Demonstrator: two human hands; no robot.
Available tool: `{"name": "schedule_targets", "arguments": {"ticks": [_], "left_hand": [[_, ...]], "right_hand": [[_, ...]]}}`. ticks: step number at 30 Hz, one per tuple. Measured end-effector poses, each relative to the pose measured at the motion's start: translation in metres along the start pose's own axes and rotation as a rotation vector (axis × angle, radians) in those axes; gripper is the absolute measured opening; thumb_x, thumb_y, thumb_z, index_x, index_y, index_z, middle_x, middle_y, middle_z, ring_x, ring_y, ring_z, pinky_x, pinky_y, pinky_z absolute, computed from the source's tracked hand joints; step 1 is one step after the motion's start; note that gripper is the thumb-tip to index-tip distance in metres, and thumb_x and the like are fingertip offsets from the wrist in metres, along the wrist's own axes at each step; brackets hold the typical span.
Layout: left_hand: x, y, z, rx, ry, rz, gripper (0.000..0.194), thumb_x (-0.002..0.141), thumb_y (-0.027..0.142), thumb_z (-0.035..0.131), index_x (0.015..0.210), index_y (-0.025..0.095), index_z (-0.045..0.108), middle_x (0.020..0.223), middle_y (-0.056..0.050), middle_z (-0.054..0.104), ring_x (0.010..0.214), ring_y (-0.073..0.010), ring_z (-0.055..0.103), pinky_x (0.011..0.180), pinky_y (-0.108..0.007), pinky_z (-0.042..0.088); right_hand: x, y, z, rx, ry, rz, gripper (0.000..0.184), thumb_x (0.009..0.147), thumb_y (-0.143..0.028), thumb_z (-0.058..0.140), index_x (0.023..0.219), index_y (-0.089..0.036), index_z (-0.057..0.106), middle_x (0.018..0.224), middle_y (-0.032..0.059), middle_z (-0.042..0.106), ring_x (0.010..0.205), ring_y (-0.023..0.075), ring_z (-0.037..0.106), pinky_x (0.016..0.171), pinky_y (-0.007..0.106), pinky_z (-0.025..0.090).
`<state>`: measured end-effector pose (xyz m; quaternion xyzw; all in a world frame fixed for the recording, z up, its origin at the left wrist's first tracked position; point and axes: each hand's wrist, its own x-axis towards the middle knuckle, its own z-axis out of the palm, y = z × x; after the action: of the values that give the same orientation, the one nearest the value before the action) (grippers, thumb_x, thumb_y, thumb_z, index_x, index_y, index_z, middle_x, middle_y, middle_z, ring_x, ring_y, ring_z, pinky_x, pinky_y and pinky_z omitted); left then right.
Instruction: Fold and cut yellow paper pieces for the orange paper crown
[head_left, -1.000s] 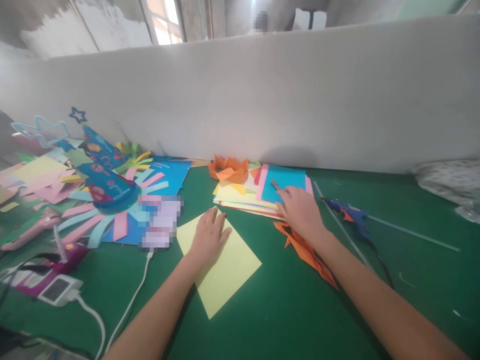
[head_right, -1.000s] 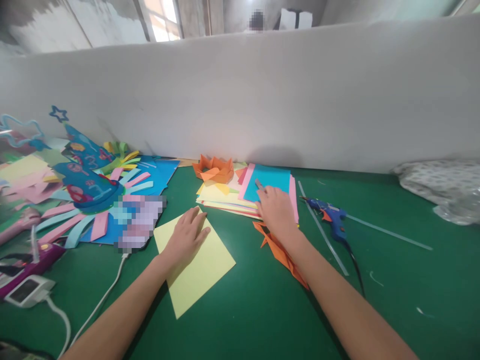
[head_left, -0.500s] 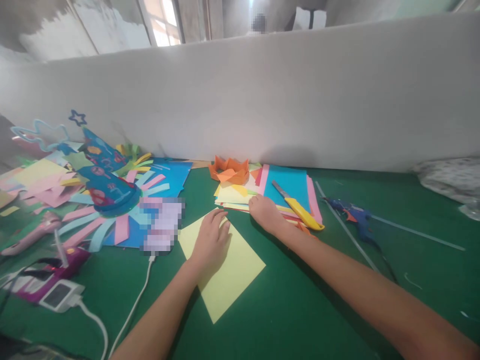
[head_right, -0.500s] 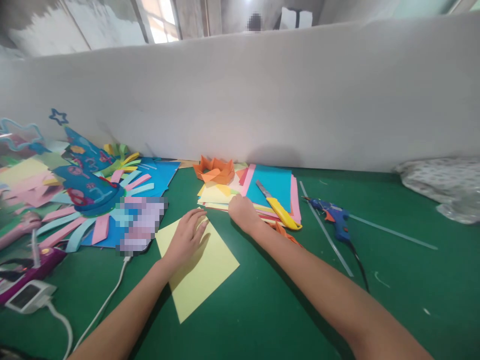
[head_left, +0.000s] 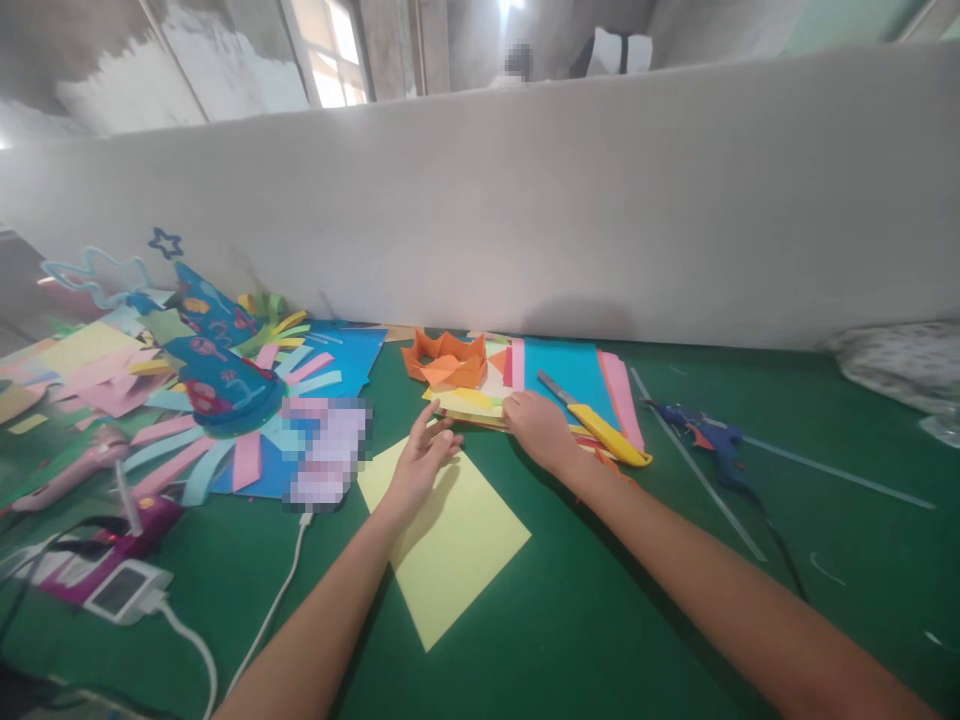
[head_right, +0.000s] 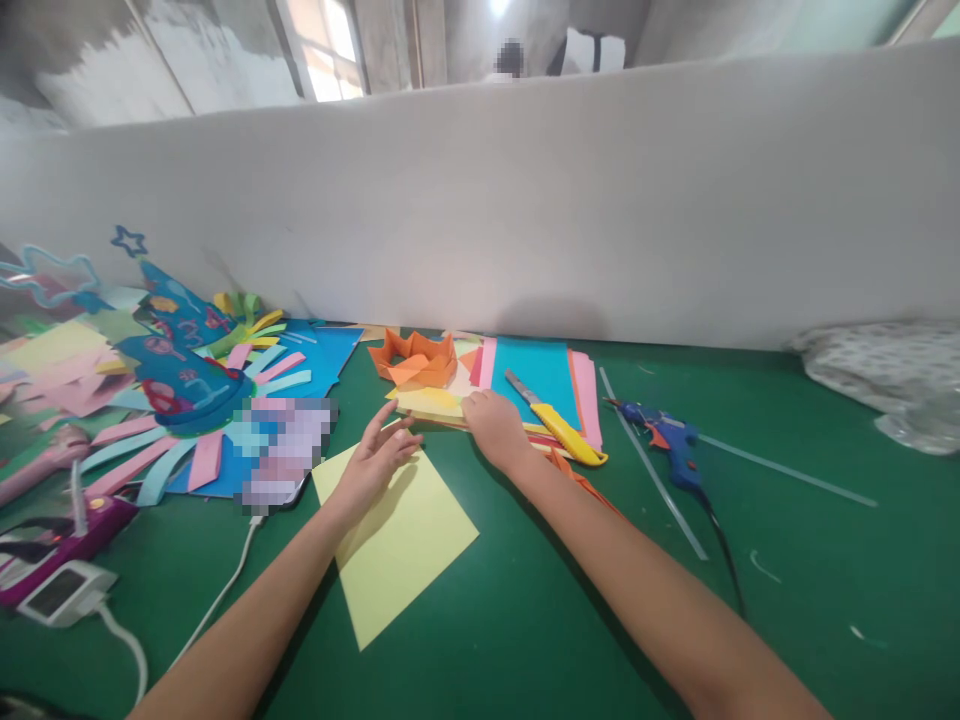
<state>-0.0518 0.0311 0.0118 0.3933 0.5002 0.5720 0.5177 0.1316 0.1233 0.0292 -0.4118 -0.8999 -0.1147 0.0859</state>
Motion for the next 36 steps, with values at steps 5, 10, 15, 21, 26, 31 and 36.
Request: {"name": "schedule_targets", "arguments": {"ticks": [5,10,15,21,26,31,36], "left_hand": [[0.006,-0.005,-0.001,-0.021,-0.048,-0.019,0.059,0.082,0.038,0.062,0.136,0.032,0.040,0.132,-0.009,0.048,0.100,-0.0205,0.063,0.090,-0.036,0.047],[0.008,-0.005,0.000,0.008,-0.047,-0.125,0.061,0.082,0.036,0.062,0.137,0.018,0.041,0.104,-0.011,0.067,0.103,-0.0217,0.062,0.096,-0.037,0.042],[0.004,0.001,0.001,0.037,-0.044,-0.178,0.065,0.080,0.038,0.065,0.137,0.019,0.040,0.107,-0.014,0.067,0.100,-0.0221,0.063,0.096,-0.040,0.040],[-0.009,0.020,0.011,0.075,-0.076,-0.145,0.060,0.078,0.036,0.065,0.133,0.022,0.045,0.116,-0.012,0.064,0.102,-0.0234,0.061,0.093,-0.041,0.042],[-0.009,0.018,0.010,0.029,-0.085,-0.138,0.056,0.078,0.034,0.065,0.130,0.025,0.048,0.120,-0.011,0.062,0.109,-0.0231,0.057,0.094,-0.039,0.041],[-0.004,0.008,0.006,-0.091,-0.099,-0.087,0.050,0.077,0.029,0.065,0.125,0.028,0.049,0.132,-0.009,0.052,0.116,-0.0221,0.053,0.100,-0.039,0.037],[-0.002,0.009,0.009,-0.201,-0.096,-0.014,0.047,0.072,0.017,0.066,0.113,0.031,0.046,0.137,-0.005,0.043,0.117,-0.0207,0.053,0.102,-0.039,0.035]], "right_hand": [[-0.002,0.000,-0.002,0.063,-0.005,-0.054,0.028,0.093,-0.028,0.045,0.081,-0.012,0.065,0.081,0.0107,0.064,0.082,0.0215,0.054,0.067,0.029,0.034],[-0.003,0.000,-0.005,0.119,-0.015,-0.092,0.035,0.096,-0.033,0.037,0.093,-0.018,0.068,0.093,0.0086,0.063,0.091,0.0204,0.052,0.077,0.029,0.035],[0.001,0.005,-0.002,0.133,-0.052,-0.076,0.031,0.096,-0.030,0.038,0.106,-0.020,0.065,0.105,0.0092,0.060,0.096,0.0204,0.051,0.080,0.029,0.036],[0.008,0.013,0.000,0.142,-0.069,-0.062,0.030,0.095,-0.027,0.038,0.113,-0.015,0.060,0.108,0.0121,0.060,0.101,0.0204,0.051,0.085,0.030,0.036],[0.004,0.010,-0.002,0.174,-0.024,-0.073,0.035,0.094,-0.039,0.041,0.112,-0.014,0.059,0.106,0.0121,0.059,0.101,0.0214,0.052,0.083,0.031,0.037],[-0.003,-0.001,-0.002,0.195,0.015,-0.073,0.024,0.092,-0.028,0.046,0.104,-0.016,0.063,0.097,0.0098,0.063,0.094,0.0205,0.054,0.078,0.028,0.038],[0.008,0.005,-0.006,0.192,0.077,0.056,0.029,0.090,-0.011,0.040,0.108,-0.015,0.062,0.095,0.0097,0.067,0.091,0.0207,0.057,0.075,0.027,0.037]]}}
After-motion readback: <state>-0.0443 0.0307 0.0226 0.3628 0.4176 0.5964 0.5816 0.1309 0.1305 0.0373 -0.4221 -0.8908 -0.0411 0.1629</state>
